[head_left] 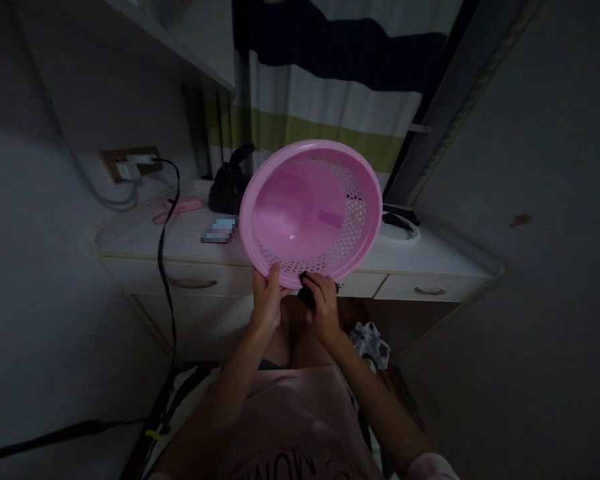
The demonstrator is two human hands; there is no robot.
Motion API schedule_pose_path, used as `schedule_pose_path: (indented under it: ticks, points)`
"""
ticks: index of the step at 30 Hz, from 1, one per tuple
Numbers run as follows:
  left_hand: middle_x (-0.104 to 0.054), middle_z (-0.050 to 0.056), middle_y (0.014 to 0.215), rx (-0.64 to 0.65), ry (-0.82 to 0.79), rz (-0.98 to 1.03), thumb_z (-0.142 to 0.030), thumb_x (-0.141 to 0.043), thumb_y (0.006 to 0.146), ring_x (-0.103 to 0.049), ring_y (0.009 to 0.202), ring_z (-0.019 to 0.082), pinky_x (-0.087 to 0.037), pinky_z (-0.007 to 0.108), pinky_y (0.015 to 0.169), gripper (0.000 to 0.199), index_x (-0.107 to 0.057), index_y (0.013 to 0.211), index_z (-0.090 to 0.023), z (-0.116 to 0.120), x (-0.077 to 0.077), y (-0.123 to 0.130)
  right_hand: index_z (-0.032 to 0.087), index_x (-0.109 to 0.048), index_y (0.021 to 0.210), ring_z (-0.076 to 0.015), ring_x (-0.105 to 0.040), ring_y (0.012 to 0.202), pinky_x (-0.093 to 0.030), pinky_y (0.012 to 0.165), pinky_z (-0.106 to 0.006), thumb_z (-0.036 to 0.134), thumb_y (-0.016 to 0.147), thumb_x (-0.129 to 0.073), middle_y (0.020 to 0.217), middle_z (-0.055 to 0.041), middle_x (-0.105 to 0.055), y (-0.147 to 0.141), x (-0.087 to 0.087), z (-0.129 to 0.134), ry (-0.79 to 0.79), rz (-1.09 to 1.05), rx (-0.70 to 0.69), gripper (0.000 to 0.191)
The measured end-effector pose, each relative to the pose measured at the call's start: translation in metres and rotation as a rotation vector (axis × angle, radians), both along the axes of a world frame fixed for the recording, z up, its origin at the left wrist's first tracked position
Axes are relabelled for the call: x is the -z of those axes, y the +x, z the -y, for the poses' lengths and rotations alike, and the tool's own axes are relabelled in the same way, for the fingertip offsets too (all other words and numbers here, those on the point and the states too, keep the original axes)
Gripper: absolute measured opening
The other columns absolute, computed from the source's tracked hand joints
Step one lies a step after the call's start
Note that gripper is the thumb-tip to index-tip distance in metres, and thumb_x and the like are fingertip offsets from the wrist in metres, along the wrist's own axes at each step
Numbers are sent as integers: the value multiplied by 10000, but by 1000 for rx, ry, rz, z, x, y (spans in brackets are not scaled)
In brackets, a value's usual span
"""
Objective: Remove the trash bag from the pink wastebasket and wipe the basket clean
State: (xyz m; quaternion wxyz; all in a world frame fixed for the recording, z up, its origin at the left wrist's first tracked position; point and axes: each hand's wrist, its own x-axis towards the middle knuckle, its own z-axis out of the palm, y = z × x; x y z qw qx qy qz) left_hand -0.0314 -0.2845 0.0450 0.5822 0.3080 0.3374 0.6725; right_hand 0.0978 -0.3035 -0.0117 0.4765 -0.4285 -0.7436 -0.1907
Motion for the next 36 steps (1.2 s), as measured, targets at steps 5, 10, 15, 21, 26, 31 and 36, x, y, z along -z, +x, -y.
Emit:
schedule_pose_path:
  ticks: [5,10,15,21,26,31,36]
  points:
    - [-556,97,1242,20,-1,0,-320,-584,774,-617,1001,227,-561,354,700,416,-458,1164,-250,-2,1,-6,159,-460,1265,-246,-484,1134,-380,963,-475,95,740,-431,1190,-141,-559,-13,-2,2,55,71,12,529]
    - [-551,108,1257,11,-34,-19,-291,-561,793,-614,1012,244,-564,374,700,422,-452,1198,-241,-2,-6,-13,166,-483,1237,-253,-470,1165,-357,989,-488,42,714,-443,1188,-136,-572,45,-21,1,85,230,68,539]
    - [-556,97,1256,15,-37,22,-273,-577,786,-611,1024,244,-559,391,731,438,-455,1206,-261,-1,-9,-11,192,-520,1173,-249,-435,1213,-319,1016,-529,-30,631,-405,1202,-111,-562,71,-32,-3,61,165,89,597]
    - [-576,84,1207,16,4,59,-314,-586,774,-633,941,197,-553,345,716,419,-462,1170,-252,-2,-2,-1,168,-523,1167,-242,-480,1131,-321,1012,-519,6,632,-424,1163,-116,-575,3,-17,0,-4,-15,17,568]
    - [-620,63,1096,-60,116,77,-296,-621,740,-622,873,125,-512,224,748,336,-541,1051,-196,-5,4,-2,152,-494,1224,-237,-480,1116,-383,955,-451,62,690,-448,1179,-127,-562,-39,-13,5,-64,-47,-23,544]
    - [-605,79,1145,10,-2,15,-318,-596,763,-641,881,182,-550,332,693,399,-488,1139,-241,-4,-3,-10,170,-495,1232,-246,-495,1104,-380,958,-471,65,672,-451,1183,-125,-564,-3,-20,3,-43,121,-14,572]
    - [-580,105,1218,-2,-24,-5,-304,-582,778,-639,955,222,-550,409,742,409,-474,1166,-235,-4,-10,-14,168,-541,1153,-246,-452,1182,-310,1027,-519,-10,614,-427,1193,-119,-567,51,-34,-2,-29,155,75,579]
